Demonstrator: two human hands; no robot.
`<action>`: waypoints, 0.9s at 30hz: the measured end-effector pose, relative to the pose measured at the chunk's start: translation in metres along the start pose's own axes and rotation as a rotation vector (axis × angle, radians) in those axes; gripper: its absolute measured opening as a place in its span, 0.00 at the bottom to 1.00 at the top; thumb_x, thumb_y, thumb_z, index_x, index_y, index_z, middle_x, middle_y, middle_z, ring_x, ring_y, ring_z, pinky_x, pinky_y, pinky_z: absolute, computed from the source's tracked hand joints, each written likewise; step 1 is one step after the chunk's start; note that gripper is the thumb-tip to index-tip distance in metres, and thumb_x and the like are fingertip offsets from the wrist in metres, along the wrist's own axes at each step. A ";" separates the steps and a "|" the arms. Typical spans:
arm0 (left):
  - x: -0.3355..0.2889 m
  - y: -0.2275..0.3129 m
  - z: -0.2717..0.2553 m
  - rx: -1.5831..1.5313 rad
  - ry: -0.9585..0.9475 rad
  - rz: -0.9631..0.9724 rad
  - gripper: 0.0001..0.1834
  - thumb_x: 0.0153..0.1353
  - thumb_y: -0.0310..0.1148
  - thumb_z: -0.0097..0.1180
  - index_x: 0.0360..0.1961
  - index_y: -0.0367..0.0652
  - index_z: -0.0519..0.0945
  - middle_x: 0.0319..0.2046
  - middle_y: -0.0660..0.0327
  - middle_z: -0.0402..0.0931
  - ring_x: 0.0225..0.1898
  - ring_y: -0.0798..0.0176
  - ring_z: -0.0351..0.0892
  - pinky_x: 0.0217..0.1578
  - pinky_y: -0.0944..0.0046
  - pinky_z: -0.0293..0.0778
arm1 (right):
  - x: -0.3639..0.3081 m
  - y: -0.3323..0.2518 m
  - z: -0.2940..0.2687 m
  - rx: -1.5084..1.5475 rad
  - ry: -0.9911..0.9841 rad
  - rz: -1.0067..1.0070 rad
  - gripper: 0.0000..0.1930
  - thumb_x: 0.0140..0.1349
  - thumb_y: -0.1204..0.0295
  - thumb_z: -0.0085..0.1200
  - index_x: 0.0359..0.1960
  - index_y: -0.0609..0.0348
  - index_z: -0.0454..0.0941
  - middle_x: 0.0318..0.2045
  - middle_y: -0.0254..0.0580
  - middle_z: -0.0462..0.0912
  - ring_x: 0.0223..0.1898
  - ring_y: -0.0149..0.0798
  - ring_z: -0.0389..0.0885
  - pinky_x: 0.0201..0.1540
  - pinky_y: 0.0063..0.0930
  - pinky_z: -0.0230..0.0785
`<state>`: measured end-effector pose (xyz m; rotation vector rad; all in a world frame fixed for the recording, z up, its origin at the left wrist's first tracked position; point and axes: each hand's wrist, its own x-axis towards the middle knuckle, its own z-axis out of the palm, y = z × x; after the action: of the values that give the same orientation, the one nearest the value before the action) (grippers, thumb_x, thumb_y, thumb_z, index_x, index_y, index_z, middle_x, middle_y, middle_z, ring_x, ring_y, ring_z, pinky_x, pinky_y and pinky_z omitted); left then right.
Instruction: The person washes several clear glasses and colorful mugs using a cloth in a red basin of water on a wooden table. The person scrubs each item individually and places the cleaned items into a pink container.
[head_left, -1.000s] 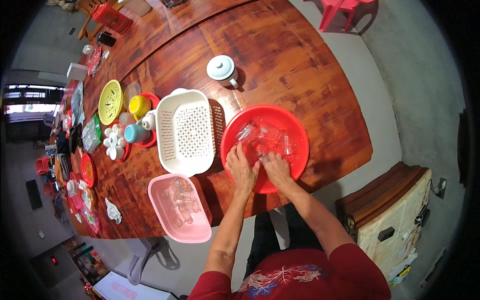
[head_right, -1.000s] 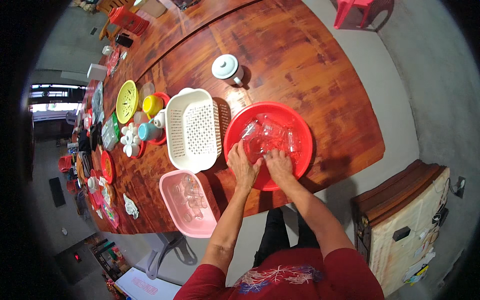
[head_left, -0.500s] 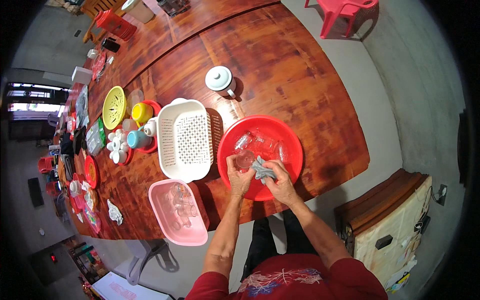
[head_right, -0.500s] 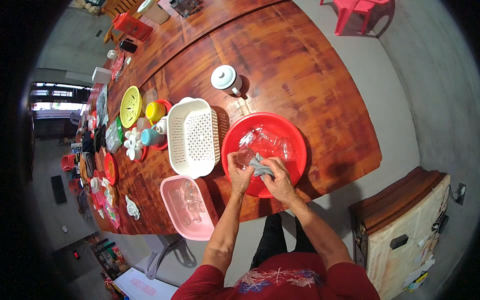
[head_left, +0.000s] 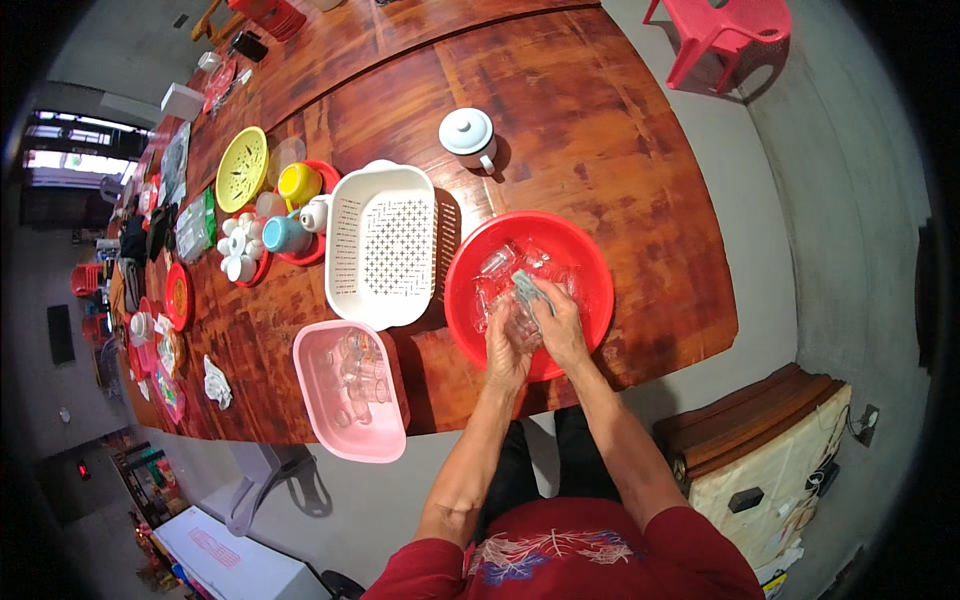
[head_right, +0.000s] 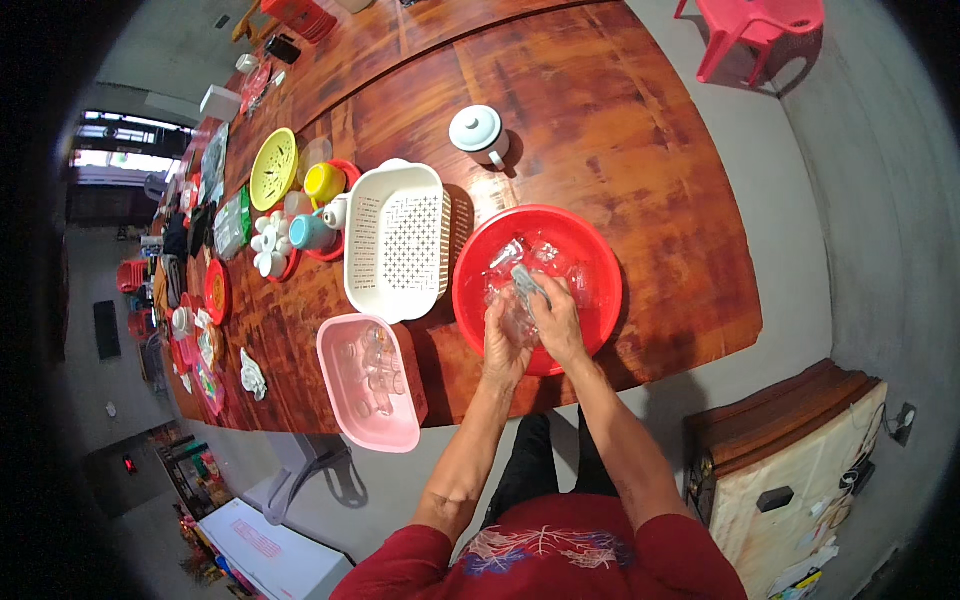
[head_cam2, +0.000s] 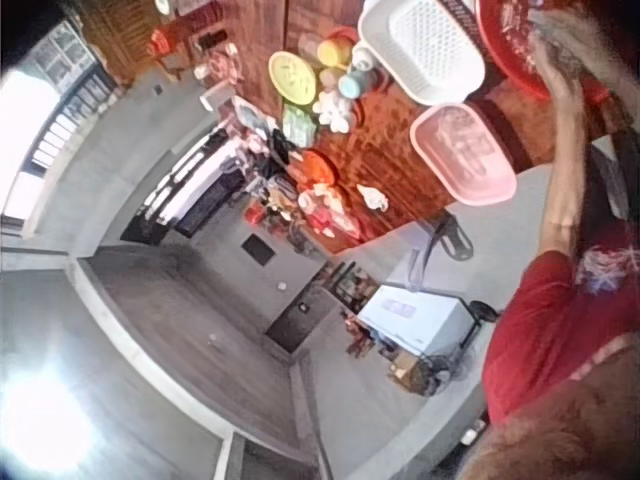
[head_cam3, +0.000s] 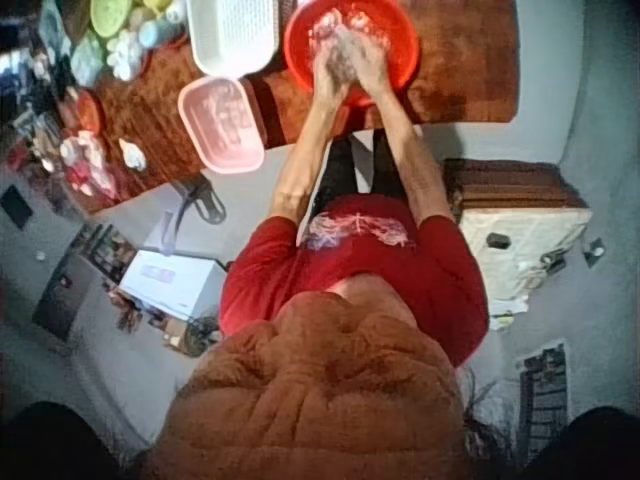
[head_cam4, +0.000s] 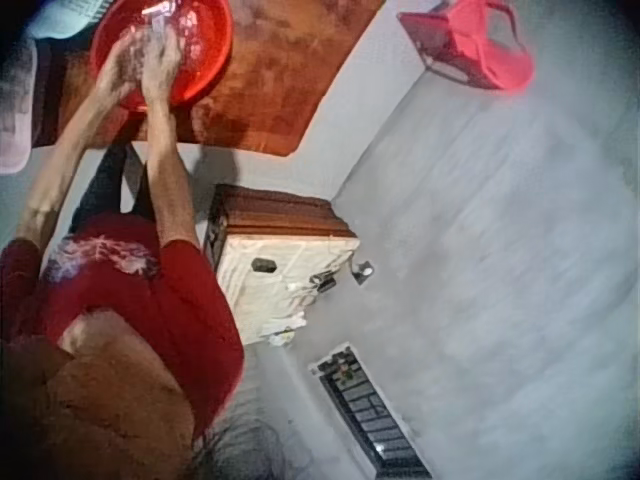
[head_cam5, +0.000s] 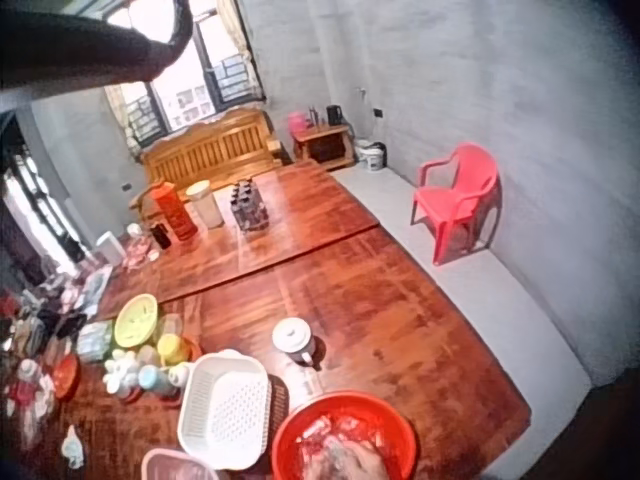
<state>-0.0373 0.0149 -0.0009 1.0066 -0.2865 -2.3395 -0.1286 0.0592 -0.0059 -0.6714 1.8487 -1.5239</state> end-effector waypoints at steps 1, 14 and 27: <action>0.001 -0.002 -0.002 -0.012 0.041 0.017 0.21 0.59 0.44 0.53 0.50 0.48 0.67 0.39 0.65 0.72 0.38 0.66 0.75 0.35 0.66 0.76 | -0.010 -0.005 0.001 -0.013 0.033 -0.040 0.15 0.56 0.78 0.45 0.46 0.67 0.73 0.41 0.51 0.72 0.44 0.46 0.73 0.48 0.33 0.65; 0.004 -0.047 -0.069 -0.195 0.052 0.061 0.30 0.60 0.60 0.43 0.49 0.45 0.70 0.44 0.57 0.73 0.45 0.58 0.74 0.46 0.59 0.72 | -0.043 -0.043 0.013 -0.430 -0.119 -0.466 0.16 0.50 0.81 0.51 0.42 0.55 0.79 0.45 0.43 0.70 0.47 0.46 0.66 0.50 0.34 0.63; -0.022 0.016 -0.022 0.097 0.178 0.000 0.19 0.59 0.49 0.53 0.43 0.47 0.69 0.29 0.63 0.75 0.31 0.59 0.79 0.23 0.60 0.75 | -0.029 0.068 0.023 -0.962 -0.255 -0.118 0.17 0.51 0.75 0.50 0.45 0.55 0.73 0.37 0.52 0.70 0.39 0.55 0.72 0.43 0.45 0.67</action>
<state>-0.0024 0.0149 0.0036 1.2526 -0.3321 -2.2360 -0.0910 0.0790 -0.0709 -1.3371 2.3024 -0.4742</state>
